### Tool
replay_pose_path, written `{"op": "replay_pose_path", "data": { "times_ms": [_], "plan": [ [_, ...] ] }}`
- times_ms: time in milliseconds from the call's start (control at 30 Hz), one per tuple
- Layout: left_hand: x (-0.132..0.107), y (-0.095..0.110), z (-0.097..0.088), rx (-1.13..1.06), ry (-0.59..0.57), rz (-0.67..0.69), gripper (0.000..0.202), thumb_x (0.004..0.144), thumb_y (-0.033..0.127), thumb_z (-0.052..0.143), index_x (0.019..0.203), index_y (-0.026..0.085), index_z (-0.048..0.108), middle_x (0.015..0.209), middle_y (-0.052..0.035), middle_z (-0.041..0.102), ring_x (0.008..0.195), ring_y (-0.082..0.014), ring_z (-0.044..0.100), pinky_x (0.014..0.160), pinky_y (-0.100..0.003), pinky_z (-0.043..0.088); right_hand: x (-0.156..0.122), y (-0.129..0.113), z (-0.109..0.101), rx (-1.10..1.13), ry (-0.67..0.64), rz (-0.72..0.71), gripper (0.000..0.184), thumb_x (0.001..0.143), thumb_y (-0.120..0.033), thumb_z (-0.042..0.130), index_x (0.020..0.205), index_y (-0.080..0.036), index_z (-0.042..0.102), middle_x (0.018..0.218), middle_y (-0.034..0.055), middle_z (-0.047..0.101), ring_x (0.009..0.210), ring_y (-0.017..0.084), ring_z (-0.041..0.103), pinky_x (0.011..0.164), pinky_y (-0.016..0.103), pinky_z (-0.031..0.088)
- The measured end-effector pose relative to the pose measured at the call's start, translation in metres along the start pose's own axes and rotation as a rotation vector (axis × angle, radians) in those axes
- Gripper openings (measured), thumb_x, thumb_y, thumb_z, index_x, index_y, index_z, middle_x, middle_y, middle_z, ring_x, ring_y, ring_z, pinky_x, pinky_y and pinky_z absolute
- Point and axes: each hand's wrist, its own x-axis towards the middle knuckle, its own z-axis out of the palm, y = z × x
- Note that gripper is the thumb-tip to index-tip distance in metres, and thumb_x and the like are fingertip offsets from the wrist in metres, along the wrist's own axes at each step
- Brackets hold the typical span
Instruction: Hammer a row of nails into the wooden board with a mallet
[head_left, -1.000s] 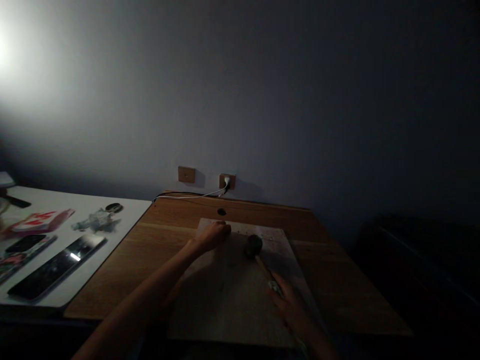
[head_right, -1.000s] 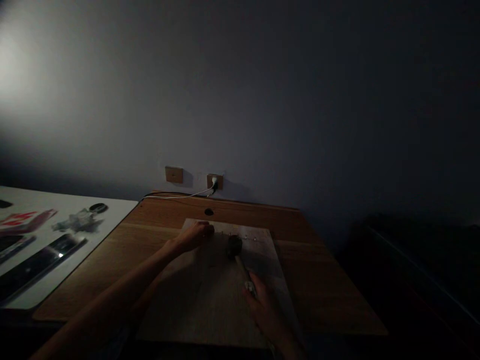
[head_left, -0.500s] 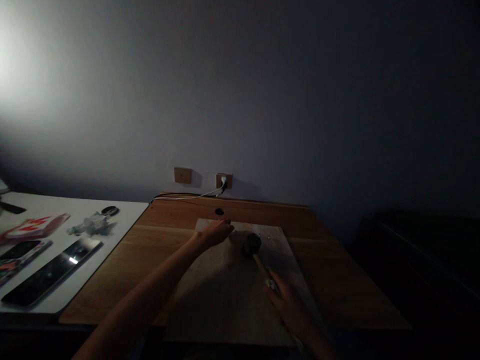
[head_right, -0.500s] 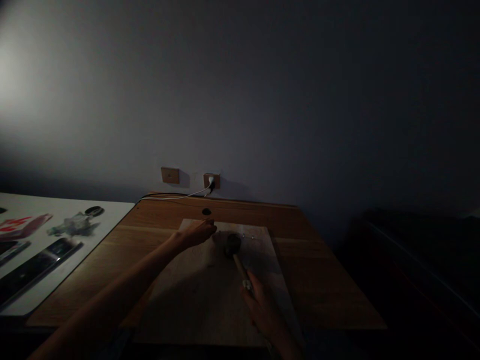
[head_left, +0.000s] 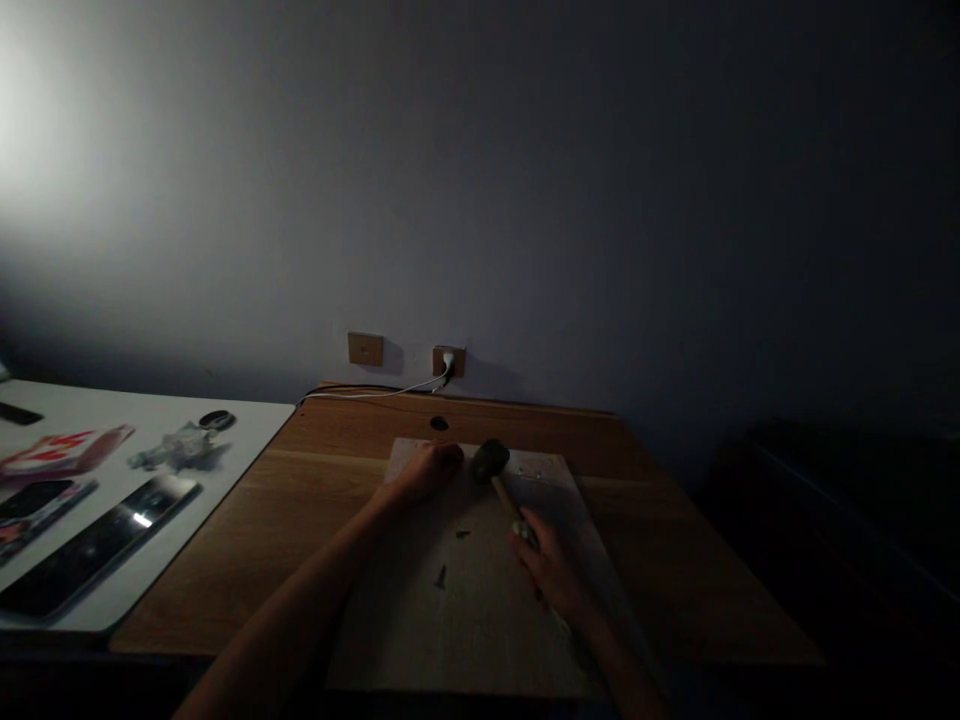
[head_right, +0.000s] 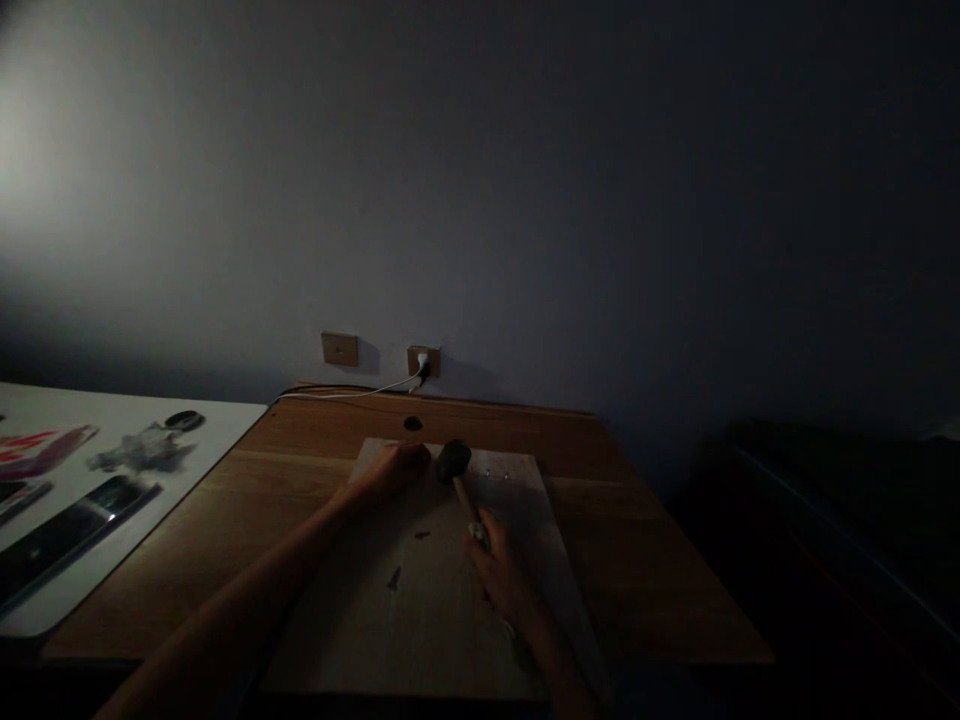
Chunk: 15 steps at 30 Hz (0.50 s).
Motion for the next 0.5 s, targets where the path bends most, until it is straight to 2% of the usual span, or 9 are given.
{"op": "replay_pose_path", "data": {
  "times_ms": [100,233,300,500],
  "plan": [
    [0.000,0.000,-0.001,-0.060,-0.005,-0.014,0.020,0.082,0.012,0.059,0.096,0.021,0.071,0.088,-0.0026,0.076,0.081,-0.0165,0.069,0.076,-0.023,0.047,0.016,-0.009,0.007,-0.017,-0.039,-0.047,0.053,0.086,-0.051,0.049,0.129,-0.019,0.053,0.060,-0.0096,0.045,0.037,0.010,0.042,0.031,0.018,0.030],
    [-0.002,-0.001,0.001,-0.193,0.002,-0.024,0.041,0.082,0.011,0.059,0.120,0.024,0.060,0.087,0.0006,0.075,0.077,-0.0153,0.069,0.070,-0.021,0.047,0.029,-0.016,0.016,-0.026,-0.035,-0.065,0.052,0.087,-0.049,0.050,0.129,-0.019,0.051,0.059,-0.0100,0.045,0.035,0.010,0.041,0.030,0.019,0.029],
    [-0.002,-0.004,0.004,-0.208,0.019,-0.037,0.049,0.080,0.010,0.061,0.126,0.024,0.055,0.086,0.0009,0.075,0.076,-0.0161,0.069,0.068,-0.022,0.047,0.031,-0.018,0.020,-0.050,-0.036,-0.072,0.052,0.087,-0.047,0.050,0.130,-0.019,0.052,0.059,-0.0093,0.046,0.035,0.010,0.041,0.030,0.019,0.030],
    [0.000,-0.008,0.008,-0.154,0.095,-0.020,0.062,0.079,0.010,0.066,0.138,0.015,0.047,0.094,-0.0050,0.074,0.080,-0.0193,0.068,0.071,-0.025,0.048,0.027,-0.021,0.025,-0.087,-0.027,-0.052,0.058,0.087,-0.046,0.049,0.137,-0.017,0.048,0.066,-0.0078,0.049,0.038,0.009,0.043,0.030,0.018,0.032]
  ]
}}
